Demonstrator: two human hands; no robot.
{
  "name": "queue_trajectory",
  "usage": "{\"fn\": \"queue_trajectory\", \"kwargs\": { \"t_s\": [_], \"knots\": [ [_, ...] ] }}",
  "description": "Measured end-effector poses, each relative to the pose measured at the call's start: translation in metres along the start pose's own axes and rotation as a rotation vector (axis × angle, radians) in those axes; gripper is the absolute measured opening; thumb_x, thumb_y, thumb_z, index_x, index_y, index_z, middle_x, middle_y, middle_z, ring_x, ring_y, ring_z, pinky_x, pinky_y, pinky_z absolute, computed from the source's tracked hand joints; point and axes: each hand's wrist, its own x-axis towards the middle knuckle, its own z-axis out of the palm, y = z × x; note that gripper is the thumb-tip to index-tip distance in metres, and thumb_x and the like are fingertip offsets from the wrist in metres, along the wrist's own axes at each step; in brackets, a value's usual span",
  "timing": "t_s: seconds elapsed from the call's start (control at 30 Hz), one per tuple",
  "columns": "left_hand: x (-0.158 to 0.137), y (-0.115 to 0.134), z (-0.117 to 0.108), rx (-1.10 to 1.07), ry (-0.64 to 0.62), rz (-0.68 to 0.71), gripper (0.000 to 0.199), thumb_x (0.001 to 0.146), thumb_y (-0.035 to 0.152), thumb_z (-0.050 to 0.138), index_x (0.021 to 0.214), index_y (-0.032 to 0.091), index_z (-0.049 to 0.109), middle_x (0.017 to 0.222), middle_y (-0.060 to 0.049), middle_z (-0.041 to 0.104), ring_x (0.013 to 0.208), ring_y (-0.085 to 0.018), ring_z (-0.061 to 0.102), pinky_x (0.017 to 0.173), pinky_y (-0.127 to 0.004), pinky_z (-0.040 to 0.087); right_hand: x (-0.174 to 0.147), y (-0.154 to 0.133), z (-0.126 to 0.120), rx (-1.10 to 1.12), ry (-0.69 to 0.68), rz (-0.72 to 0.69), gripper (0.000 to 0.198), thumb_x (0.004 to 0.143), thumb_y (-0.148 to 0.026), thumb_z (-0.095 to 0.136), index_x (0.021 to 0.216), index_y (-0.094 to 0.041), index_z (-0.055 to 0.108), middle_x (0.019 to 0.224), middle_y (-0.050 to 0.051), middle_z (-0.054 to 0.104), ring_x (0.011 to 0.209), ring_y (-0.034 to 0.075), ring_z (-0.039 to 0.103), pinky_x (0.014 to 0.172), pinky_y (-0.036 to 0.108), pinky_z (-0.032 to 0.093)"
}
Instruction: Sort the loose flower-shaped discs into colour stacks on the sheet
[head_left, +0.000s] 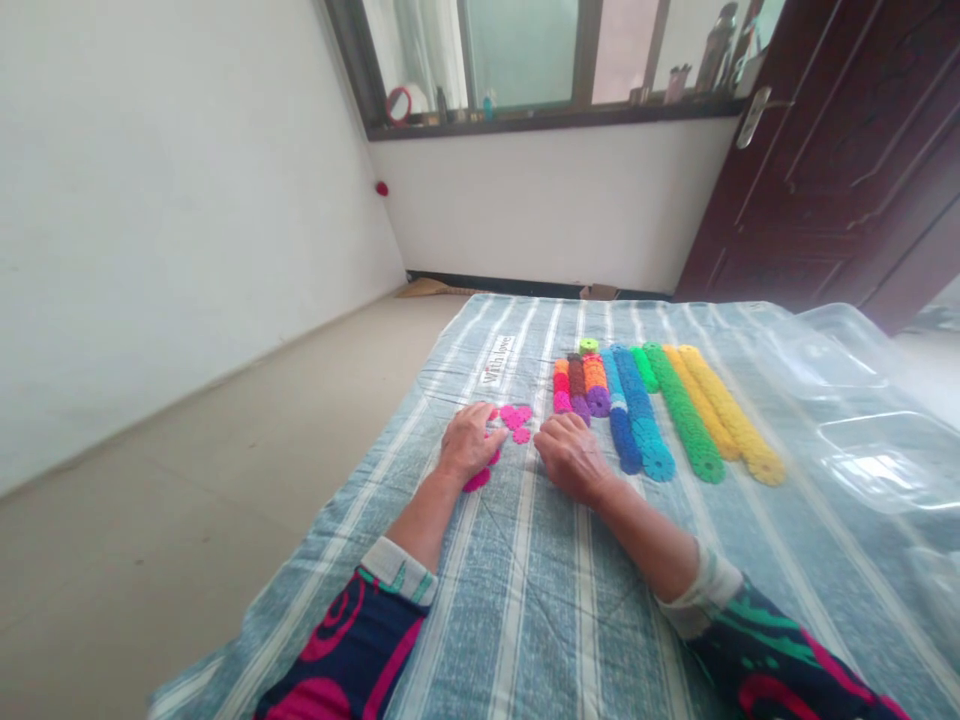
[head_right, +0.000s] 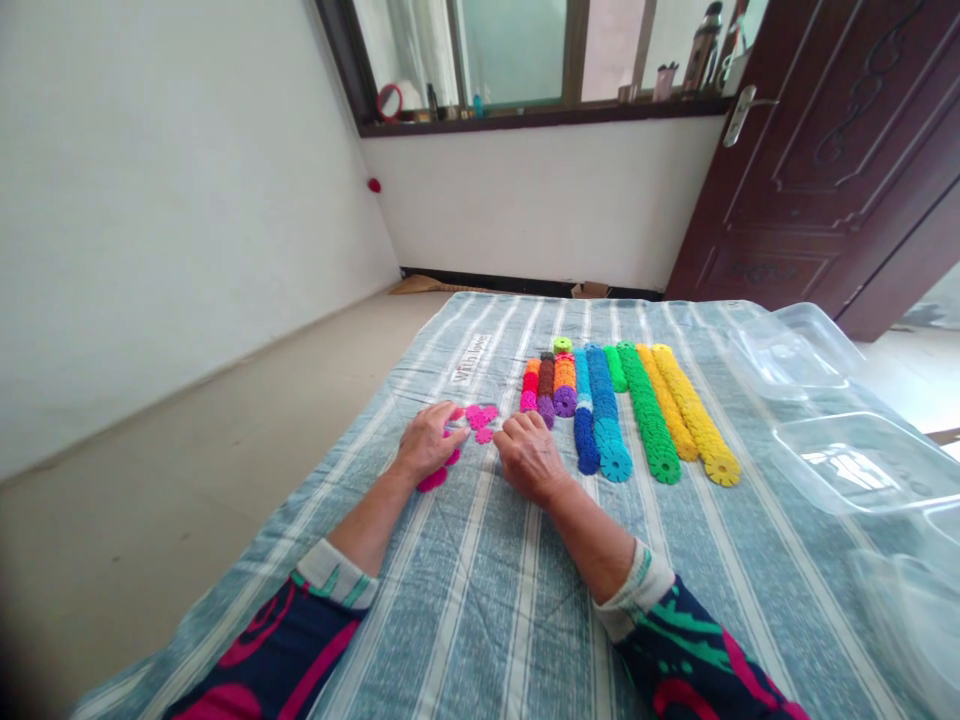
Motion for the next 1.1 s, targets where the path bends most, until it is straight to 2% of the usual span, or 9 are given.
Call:
{"fn": "queue_trajectory", "kwargs": {
  "t_s": [0.23,0.37,0.47,0.57,0.67,0.77,0.9,1.1],
  "knots": [
    [0.000,-0.001,0.008,-0.040,0.044,0.086,0.028,0.081,0.031,0.064,0.106,0.020,0.065,0.110,-0.009,0.067,0.108,-0.025,0.060,0.099,-0.038,0.046,-0.008,-0.015,-0.007,0.017,-0.020,-0.069,0.019,0.090,-0.011,0.054,0.073,-0.018,0.061,0.074,0.004,0.060,0.072,0.019,0.046,0.073,0.033,0.031],
    [0.003,0.005,0.009,0.023,0.064,0.129,0.036,0.080,0.032,0.066,0.113,0.018,0.065,0.121,-0.013,0.064,0.117,-0.029,0.056,0.106,-0.043,0.041,-0.022,-0.019,-0.015,0.063,0.014,-0.121,0.024,0.092,-0.010,0.049,0.072,-0.019,0.059,0.073,0.004,0.058,0.071,0.018,0.045,0.073,0.033,0.032],
    [0.009,0.017,0.009,0.064,-0.001,0.175,0.045,0.079,0.035,0.068,0.121,0.018,0.063,0.136,-0.015,0.056,0.130,-0.032,0.046,0.111,-0.046,0.036,-0.037,-0.022,-0.022,0.108,0.028,-0.153,0.028,0.095,-0.010,0.044,0.071,-0.019,0.056,0.073,0.004,0.057,0.071,0.018,0.045,0.072,0.034,0.032],
    [0.012,0.028,0.012,0.089,-0.116,0.182,0.046,0.081,0.038,0.067,0.123,0.021,0.063,0.140,-0.013,0.054,0.134,-0.034,0.043,0.108,-0.049,0.036,-0.052,-0.025,-0.024,0.159,0.026,-0.161,0.030,0.096,-0.010,0.042,0.070,-0.019,0.055,0.072,0.003,0.056,0.070,0.018,0.044,0.072,0.033,0.033],
    [0.013,0.033,0.012,0.109,-0.158,0.189,0.034,0.085,0.036,0.061,0.116,0.024,0.065,0.132,-0.009,0.061,0.125,-0.029,0.052,0.103,-0.046,0.038,-0.062,-0.026,-0.023,0.231,0.010,-0.141,0.028,0.095,-0.010,0.043,0.071,-0.018,0.055,0.076,0.004,0.058,0.074,0.018,0.047,0.071,0.032,0.034],
    [0.010,0.031,0.007,0.141,-0.139,0.216,0.021,0.088,0.027,0.057,0.106,0.023,0.066,0.116,-0.006,0.069,0.113,-0.025,0.059,0.098,-0.043,0.041,-0.064,-0.025,-0.019,0.275,0.002,-0.103,0.025,0.093,-0.009,0.047,0.072,-0.018,0.055,0.079,0.004,0.059,0.077,0.018,0.049,0.071,0.030,0.035],
    [0.008,0.028,0.002,0.166,-0.116,0.258,0.014,0.086,0.019,0.055,0.093,0.018,0.067,0.099,-0.007,0.071,0.104,-0.023,0.061,0.093,-0.039,0.043,-0.062,-0.024,-0.017,0.283,-0.020,-0.068,0.024,0.093,-0.009,0.050,0.071,-0.018,0.055,0.079,0.003,0.059,0.076,0.017,0.049,0.070,0.029,0.034],
    [0.011,0.040,0.009,0.190,-0.127,0.312,0.019,0.086,0.019,0.055,0.101,0.019,0.066,0.105,-0.008,0.070,0.108,-0.025,0.060,0.096,-0.043,0.042,-0.061,-0.024,-0.018,0.267,-0.071,-0.042,0.024,0.093,-0.011,0.053,0.071,-0.018,0.056,0.079,0.002,0.060,0.077,0.017,0.050,0.070,0.029,0.033]
  ]
}}
